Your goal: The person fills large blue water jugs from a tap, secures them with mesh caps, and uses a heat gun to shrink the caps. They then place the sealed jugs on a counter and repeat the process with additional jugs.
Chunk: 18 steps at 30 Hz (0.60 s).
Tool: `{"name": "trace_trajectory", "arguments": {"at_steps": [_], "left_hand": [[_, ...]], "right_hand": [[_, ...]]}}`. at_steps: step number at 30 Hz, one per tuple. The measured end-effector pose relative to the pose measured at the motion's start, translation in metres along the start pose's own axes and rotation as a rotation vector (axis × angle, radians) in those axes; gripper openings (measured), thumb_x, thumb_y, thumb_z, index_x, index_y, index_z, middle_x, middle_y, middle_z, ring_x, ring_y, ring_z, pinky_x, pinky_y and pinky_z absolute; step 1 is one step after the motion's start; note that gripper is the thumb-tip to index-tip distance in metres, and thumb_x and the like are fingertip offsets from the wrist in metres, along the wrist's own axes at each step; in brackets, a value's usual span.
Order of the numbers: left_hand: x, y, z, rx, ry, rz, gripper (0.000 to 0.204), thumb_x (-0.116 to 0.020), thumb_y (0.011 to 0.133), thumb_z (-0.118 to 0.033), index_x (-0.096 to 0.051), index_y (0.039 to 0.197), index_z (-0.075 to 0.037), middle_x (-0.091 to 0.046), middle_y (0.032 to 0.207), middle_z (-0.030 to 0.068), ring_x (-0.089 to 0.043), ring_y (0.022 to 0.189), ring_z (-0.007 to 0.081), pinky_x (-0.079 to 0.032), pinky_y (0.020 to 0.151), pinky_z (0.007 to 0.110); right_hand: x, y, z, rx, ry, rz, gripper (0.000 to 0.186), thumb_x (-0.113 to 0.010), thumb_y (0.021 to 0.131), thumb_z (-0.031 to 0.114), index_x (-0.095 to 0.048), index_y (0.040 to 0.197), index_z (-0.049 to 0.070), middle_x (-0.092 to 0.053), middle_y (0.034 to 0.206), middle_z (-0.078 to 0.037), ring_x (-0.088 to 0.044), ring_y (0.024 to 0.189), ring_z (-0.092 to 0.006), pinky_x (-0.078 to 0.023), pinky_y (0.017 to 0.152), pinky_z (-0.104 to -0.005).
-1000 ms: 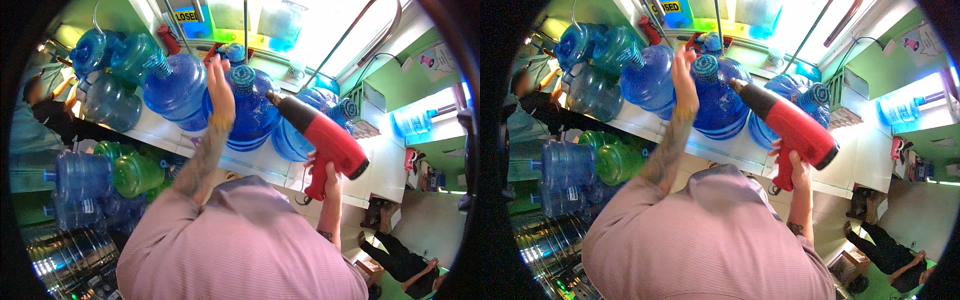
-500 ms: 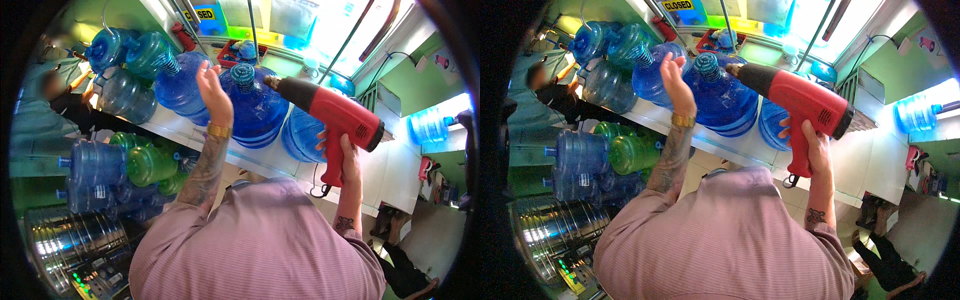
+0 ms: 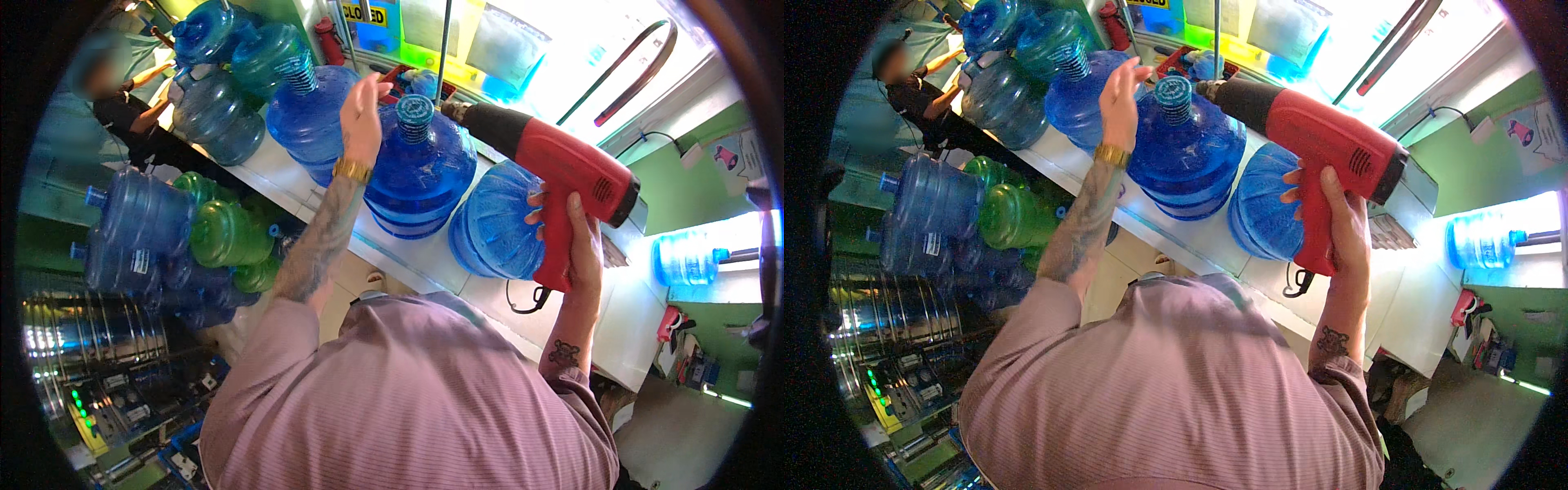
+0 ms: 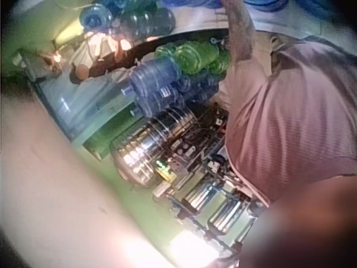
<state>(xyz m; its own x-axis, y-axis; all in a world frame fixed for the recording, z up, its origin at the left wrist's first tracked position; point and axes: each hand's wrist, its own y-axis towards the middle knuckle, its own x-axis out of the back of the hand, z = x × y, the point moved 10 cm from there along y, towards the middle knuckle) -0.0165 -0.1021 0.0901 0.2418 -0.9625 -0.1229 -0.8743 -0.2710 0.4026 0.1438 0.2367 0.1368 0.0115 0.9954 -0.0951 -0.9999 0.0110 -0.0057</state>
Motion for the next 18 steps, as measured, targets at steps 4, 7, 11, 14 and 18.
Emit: {"name": "trace_trajectory", "arguments": {"at_steps": [4,7,11,14,18], "left_hand": [[0.001,-0.055,-0.025,-0.032,-0.075,-0.224,0.043,-0.045,0.108,-0.029,-0.051,0.134,0.004,-0.061,0.126,0.0161,-0.056,0.118,0.0196,-0.043,0.103,0.032],[-0.032,-0.055,-0.02,-0.072,0.194,-0.258,0.045,-0.041,0.109,-0.033,-0.055,0.129,0.005,-0.064,0.116,0.0111,-0.059,0.109,0.0157,-0.046,0.096,0.028],[-0.064,-0.006,0.036,0.256,-0.286,0.28,0.063,-0.034,0.108,-0.046,-0.073,0.098,0.002,-0.069,0.077,0.0013,-0.063,0.067,0.0082,-0.049,0.066,0.021],[-0.07,-0.003,0.052,0.435,-0.359,0.376,0.064,-0.031,0.108,-0.047,-0.074,0.098,0.0,-0.068,0.076,0.0012,-0.063,0.067,0.0083,-0.049,0.064,0.023],[-0.037,-0.024,0.012,0.003,-0.102,0.143,0.05,-0.039,0.108,-0.039,-0.065,0.117,0.003,-0.069,0.105,0.0094,-0.066,0.096,0.0142,-0.05,0.088,0.025]], "right_hand": [[-0.001,0.001,-0.021,-0.063,-0.018,-0.004,0.051,-0.062,0.097,0.044,-0.059,0.122,0.0,-0.072,0.098,-0.013,-0.07,0.078,-0.0181,-0.053,0.061,-0.0277],[0.004,-0.014,-0.036,-0.08,-0.017,-0.038,0.051,-0.062,0.097,0.045,-0.059,0.121,0.0,-0.072,0.097,-0.013,-0.07,0.077,-0.0186,-0.053,0.06,-0.0276],[0.016,-0.04,-0.04,-0.082,0.028,-0.162,0.053,-0.061,0.097,0.047,-0.059,0.12,-0.001,-0.071,0.097,-0.014,-0.07,0.077,-0.0187,-0.054,0.058,-0.0265],[0.005,-0.039,-0.032,-0.006,0.07,-0.197,0.054,-0.059,0.098,0.047,-0.059,0.12,-0.002,-0.07,0.096,-0.014,-0.069,0.075,-0.0186,-0.054,0.057,-0.026],[-0.042,-0.024,-0.023,0.032,0.131,-0.206,0.056,-0.056,0.099,0.049,-0.057,0.122,-0.003,-0.069,0.097,-0.013,-0.068,0.075,-0.0167,-0.054,0.057,-0.0237]]}}
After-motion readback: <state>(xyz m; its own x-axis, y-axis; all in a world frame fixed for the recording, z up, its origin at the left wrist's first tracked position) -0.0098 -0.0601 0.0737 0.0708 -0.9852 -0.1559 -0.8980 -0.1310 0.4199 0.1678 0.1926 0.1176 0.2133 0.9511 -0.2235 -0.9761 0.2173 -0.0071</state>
